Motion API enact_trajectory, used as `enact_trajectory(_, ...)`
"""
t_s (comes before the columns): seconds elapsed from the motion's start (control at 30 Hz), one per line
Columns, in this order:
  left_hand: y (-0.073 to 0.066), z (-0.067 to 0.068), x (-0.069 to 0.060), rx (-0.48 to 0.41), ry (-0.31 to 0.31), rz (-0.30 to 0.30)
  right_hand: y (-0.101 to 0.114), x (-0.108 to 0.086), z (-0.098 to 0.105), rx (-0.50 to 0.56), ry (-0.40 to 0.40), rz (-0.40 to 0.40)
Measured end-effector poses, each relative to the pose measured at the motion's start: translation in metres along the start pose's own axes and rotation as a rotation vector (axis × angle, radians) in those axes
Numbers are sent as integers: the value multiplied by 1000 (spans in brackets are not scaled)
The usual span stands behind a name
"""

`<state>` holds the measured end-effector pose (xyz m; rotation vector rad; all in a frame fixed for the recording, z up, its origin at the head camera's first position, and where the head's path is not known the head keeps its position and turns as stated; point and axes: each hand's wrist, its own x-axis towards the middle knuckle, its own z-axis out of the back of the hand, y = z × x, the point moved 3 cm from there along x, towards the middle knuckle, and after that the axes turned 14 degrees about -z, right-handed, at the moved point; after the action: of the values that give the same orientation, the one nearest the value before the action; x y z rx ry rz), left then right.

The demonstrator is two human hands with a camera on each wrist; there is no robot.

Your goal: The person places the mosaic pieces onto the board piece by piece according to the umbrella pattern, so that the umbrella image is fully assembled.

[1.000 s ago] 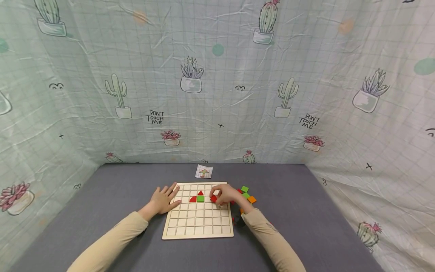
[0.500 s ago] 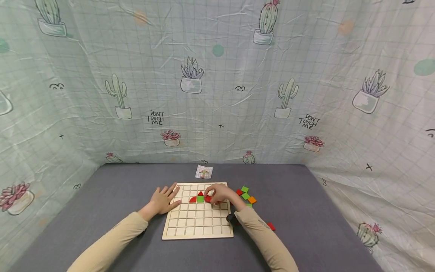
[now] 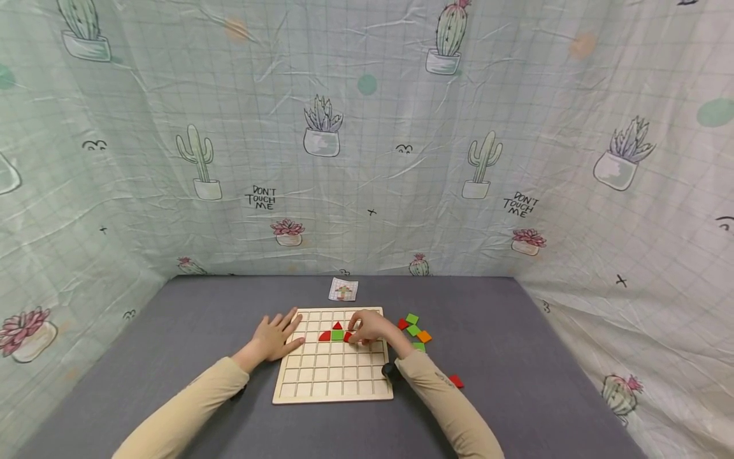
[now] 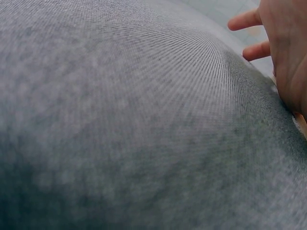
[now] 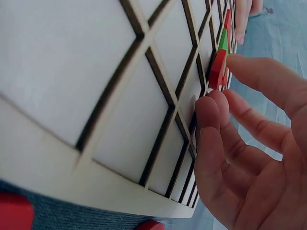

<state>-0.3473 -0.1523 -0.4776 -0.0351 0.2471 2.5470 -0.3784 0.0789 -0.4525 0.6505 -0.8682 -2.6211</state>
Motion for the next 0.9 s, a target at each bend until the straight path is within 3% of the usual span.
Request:
enact_trajectory(0.63,0,-1,0,1,-1,-3,-1,6,-4,-53,-99,-48)
enact_trajectory(0.9,0,0,-1,4,-3,-2,-2,6,-5,-23,-94,-52)
